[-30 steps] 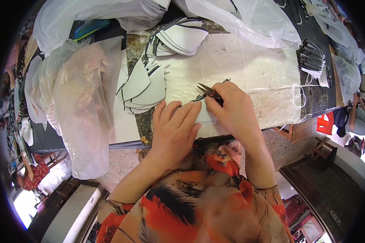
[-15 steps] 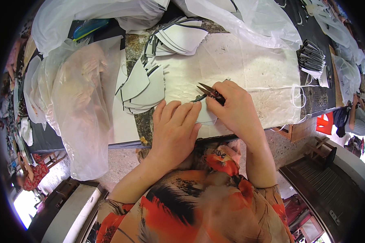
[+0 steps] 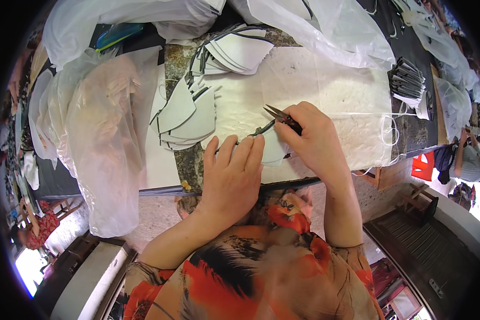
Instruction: Trimming excess material and loose threads from shoe upper components using snips.
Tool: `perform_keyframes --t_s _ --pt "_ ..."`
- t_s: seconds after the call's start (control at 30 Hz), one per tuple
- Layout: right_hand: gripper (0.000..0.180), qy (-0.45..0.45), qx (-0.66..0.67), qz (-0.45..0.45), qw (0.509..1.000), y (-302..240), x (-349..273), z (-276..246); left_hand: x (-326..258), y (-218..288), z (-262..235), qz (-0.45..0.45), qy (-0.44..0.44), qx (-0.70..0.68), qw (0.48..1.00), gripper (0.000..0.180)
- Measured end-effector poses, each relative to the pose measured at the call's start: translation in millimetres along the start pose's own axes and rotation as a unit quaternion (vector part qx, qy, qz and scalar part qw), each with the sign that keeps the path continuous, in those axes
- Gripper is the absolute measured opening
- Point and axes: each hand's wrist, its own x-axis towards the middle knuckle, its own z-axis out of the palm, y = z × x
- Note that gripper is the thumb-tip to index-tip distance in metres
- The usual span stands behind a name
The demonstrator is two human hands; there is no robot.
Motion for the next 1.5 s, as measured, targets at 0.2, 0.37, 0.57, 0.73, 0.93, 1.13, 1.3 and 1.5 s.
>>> perform_keyframes --t_s 0.2,0.37,0.57,0.73,0.93,1.13,1.3,1.5 --pt "0.017 -0.011 0.013 -0.002 1.0 3.4 1.7 -2.0 3.2 1.8 -2.3 0.0 -0.008 0.014 1.0 0.053" --pt "0.017 -0.003 0.008 0.004 1.0 5.1 5.9 -5.8 8.3 3.4 -8.7 0.006 -0.026 0.012 1.0 0.052" --pt "0.019 0.016 0.004 -0.023 1.0 12.2 9.4 -5.1 14.2 5.8 -10.7 0.016 -0.026 0.022 0.999 0.053" --pt "0.02 0.011 0.014 -0.003 1.0 13.2 11.9 -7.6 21.1 8.1 -11.4 0.019 -0.034 0.02 0.999 0.056" --pt "0.02 0.015 0.046 0.038 0.998 16.1 13.1 -5.5 25.9 9.0 -11.6 0.02 -0.046 0.018 0.999 0.061" --pt "0.019 0.009 0.081 0.074 0.994 16.6 13.8 -7.6 27.8 11.3 -12.0 0.018 -0.052 0.023 0.998 0.063" --pt "0.021 0.011 0.084 0.086 0.993 14.4 13.7 -6.4 28.7 10.8 -10.1 0.02 -0.051 0.027 0.998 0.064" --pt "0.022 0.041 0.067 0.075 0.994 12.3 12.1 -1.4 28.8 7.8 -10.3 0.024 -0.039 0.012 0.999 0.062"
